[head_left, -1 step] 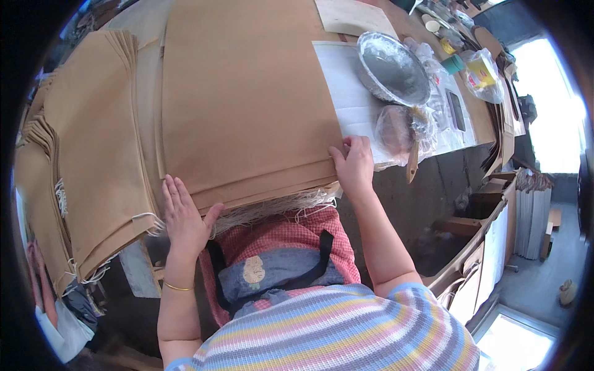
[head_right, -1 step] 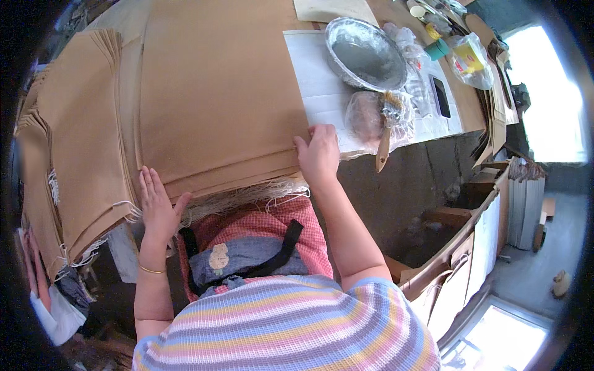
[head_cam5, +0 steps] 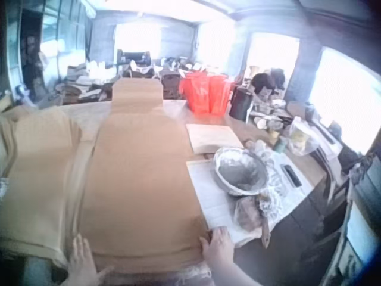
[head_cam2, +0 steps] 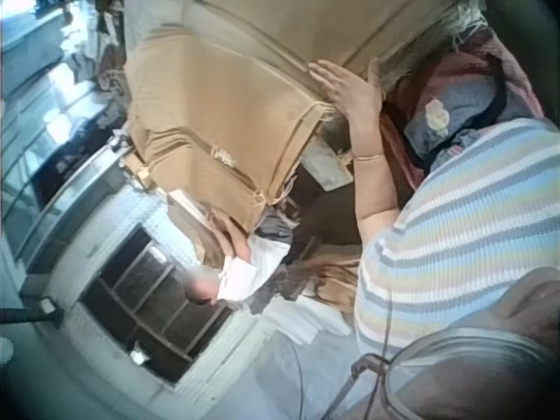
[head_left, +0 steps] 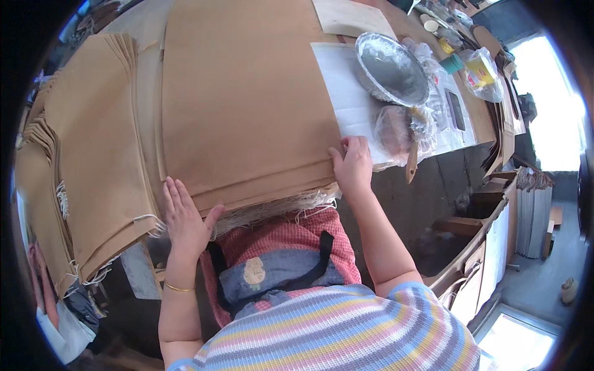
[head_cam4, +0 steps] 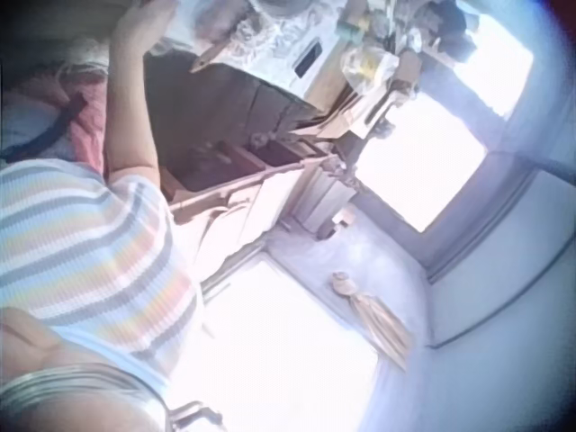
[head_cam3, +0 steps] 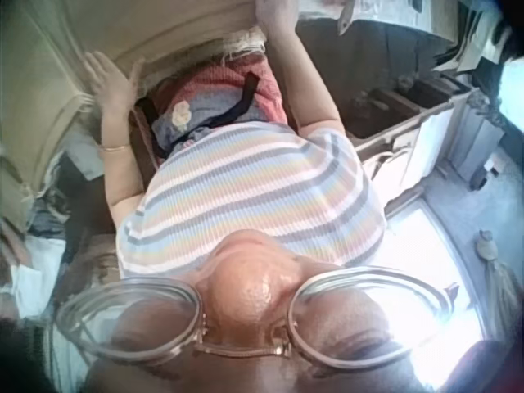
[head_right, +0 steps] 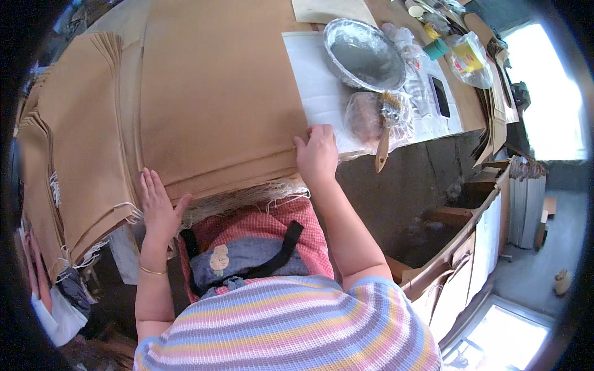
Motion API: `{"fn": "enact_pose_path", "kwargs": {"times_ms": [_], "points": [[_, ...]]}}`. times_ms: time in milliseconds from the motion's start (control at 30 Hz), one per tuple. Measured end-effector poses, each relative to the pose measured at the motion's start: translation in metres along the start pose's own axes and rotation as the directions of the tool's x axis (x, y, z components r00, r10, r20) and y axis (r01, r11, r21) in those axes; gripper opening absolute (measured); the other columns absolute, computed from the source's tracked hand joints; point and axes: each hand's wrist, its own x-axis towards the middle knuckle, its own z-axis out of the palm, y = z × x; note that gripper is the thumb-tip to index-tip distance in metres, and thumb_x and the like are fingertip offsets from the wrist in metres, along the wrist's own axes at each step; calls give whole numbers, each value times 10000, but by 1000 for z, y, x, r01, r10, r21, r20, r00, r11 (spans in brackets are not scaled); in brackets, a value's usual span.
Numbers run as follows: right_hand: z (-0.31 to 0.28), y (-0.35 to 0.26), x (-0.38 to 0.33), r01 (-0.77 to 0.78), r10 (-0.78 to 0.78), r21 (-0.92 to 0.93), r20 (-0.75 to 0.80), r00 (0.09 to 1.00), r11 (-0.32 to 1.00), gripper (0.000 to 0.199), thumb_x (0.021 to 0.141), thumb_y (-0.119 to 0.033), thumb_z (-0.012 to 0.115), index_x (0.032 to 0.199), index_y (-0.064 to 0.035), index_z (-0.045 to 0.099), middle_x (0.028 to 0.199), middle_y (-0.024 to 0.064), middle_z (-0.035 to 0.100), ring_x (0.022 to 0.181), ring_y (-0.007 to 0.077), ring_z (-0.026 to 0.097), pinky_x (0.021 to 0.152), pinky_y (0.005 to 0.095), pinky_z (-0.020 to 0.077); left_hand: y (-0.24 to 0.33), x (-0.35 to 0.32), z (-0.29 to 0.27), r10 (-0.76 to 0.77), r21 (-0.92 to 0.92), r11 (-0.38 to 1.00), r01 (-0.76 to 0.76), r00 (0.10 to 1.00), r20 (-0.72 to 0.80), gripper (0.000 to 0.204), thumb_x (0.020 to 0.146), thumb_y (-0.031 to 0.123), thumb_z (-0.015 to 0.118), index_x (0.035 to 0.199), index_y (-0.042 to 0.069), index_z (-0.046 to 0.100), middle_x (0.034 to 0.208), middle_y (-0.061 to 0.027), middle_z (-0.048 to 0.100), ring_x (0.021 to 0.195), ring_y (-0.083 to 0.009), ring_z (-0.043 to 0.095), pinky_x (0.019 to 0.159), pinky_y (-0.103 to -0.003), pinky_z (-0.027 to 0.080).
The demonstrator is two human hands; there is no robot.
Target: The person repeatedly applies paste to the edge of a large brown paper sheet using a brush, then presses a thin string along the edge to adhere it. The person continues this process across multiple sheets, stacking them as they work.
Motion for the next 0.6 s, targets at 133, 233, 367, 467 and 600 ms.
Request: {"fn": "enact_pose_path", "kwargs": {"times_ms": [133,233,367,467,600], "points": [[3,9,1,111,-109,241,-23,994,964,238,813,-126,625,1005,-5,554,831,139,571,769,294,595,696,391,480,-7,-4,6,60,-218,972,-88,989,-133,929,863,540,546,1416,-112,180,1486,-290,188,1401,-393,156,1135,-452,184],[-71,5,9,-427,204,816,376,904,389,267,792,-44,578,1057,-21,571,957,34,605,877,108,568,754,268,453,-18,-24,-16,-109,-583,810,-68,958,-264,724,895,318,604,1404,-64,258,1396,-276,350,1317,-394,329,1092,-460,277],[-89,41,-7,-491,53,657,568,821,572,314,793,-25,528,1095,56,557,1015,96,630,924,178,602,822,283,463,-7,-45,-20,-101,-936,-127,329,934,343,195,905,120,620,1052,-1,578,897,-5,631,822,-85,570,705,-260,479],[-55,32,-20,28,-80,234,216,973,972,185,877,-52,515,1037,19,577,768,139,622,698,195,623,631,325,485,3,-50,-8,-186,-853,514,-84,961,-207,93,880,103,583,815,37,578,709,-38,584,620,-189,553,563,-327,442],[-35,-18,-36,176,-178,310,-22,984,935,137,900,-56,515,998,-2,594,730,157,590,658,202,615,614,339,483,-28,-64,-48,175,-281,854,-438,750,-638,118,781,62,624,733,37,520,636,-120,484,580,-342,504,527,-425,393]]}}
